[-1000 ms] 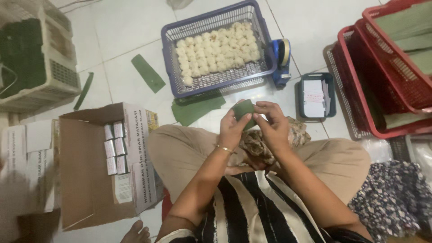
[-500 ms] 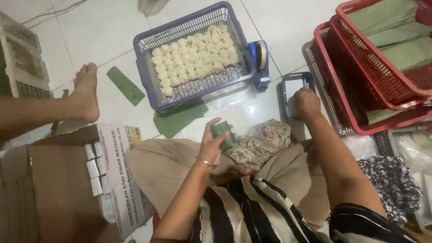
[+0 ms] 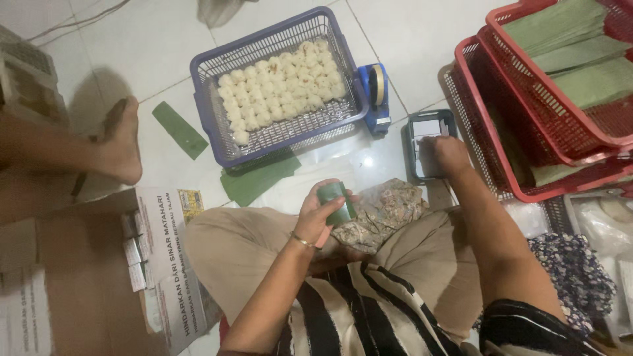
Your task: The person sits on the floor and repeatedly wraps small white food items in green leaves, inserts a small paper label, and places the finished packages into a cardboard box. The person handles the food items, leaves, and labels by hand throughout the clip.
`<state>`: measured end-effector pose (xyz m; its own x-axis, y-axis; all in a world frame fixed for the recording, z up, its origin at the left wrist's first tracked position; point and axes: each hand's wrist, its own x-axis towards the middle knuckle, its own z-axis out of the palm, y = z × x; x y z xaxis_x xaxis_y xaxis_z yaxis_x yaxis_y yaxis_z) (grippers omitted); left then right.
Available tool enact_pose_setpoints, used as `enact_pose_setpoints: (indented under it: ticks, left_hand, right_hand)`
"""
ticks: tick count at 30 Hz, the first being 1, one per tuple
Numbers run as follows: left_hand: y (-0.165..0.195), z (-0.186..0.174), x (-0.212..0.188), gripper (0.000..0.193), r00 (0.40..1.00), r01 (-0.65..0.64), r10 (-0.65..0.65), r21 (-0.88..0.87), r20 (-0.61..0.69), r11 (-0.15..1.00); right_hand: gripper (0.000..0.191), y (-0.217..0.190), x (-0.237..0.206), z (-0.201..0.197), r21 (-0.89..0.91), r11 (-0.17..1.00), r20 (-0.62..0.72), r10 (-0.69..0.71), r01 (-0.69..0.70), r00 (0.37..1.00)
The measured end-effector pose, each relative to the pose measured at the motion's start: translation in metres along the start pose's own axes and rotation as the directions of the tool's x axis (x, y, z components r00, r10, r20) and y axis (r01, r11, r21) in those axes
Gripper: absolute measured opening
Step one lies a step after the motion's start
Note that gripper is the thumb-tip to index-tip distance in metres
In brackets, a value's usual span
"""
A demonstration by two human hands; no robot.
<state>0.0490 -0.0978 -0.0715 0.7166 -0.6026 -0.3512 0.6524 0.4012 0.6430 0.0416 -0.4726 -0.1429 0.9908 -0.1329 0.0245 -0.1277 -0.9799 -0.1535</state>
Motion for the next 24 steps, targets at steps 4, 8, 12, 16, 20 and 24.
enact_pose_setpoints:
  ticks: [4, 8, 12, 16, 20, 24]
  left_hand:
    - [-0.002, 0.000, -0.010, 0.047, 0.999, -0.038, 0.039, 0.031, -0.007, 0.999]
    - [-0.001, -0.009, -0.022, 0.048, 0.995, -0.091, 0.095, 0.104, -0.038, 0.990]
    - [0.003, -0.025, -0.035, 0.049, 0.984, -0.177, 0.180, 0.136, -0.011, 0.975]
    - [0.010, -0.040, -0.049, 0.050, 0.983, -0.173, 0.176, 0.067, -0.051, 0.983]
    - [0.014, -0.048, -0.062, 0.050, 0.985, -0.159, 0.161, 0.037, -0.069, 0.987]
    - [0.012, -0.053, -0.074, 0.049, 0.985, -0.140, 0.144, 0.042, -0.094, 0.989]
  right_hand:
    - [0.015, -0.015, -0.018, 0.007, 0.039, 0.997, -0.073, 0.070, -0.067, 0.995]
    - [0.010, -0.036, -0.030, -0.004, 0.047, 0.997, -0.137, 0.067, -0.061, 0.988]
    - [0.014, -0.056, -0.039, -0.026, -0.024, 0.994, -0.185, 0.097, -0.103, 0.978]
    - [0.013, -0.070, -0.050, -0.044, 0.234, 0.950, -0.161, 0.249, -0.208, 0.955]
    - [0.021, -0.080, -0.059, -0.058, 0.552, 0.736, -0.005, 0.474, -0.393, 0.881]
    - [0.043, -0.090, -0.062, -0.064, 0.527, 0.651, 0.089, 0.596, -0.546, 0.798]
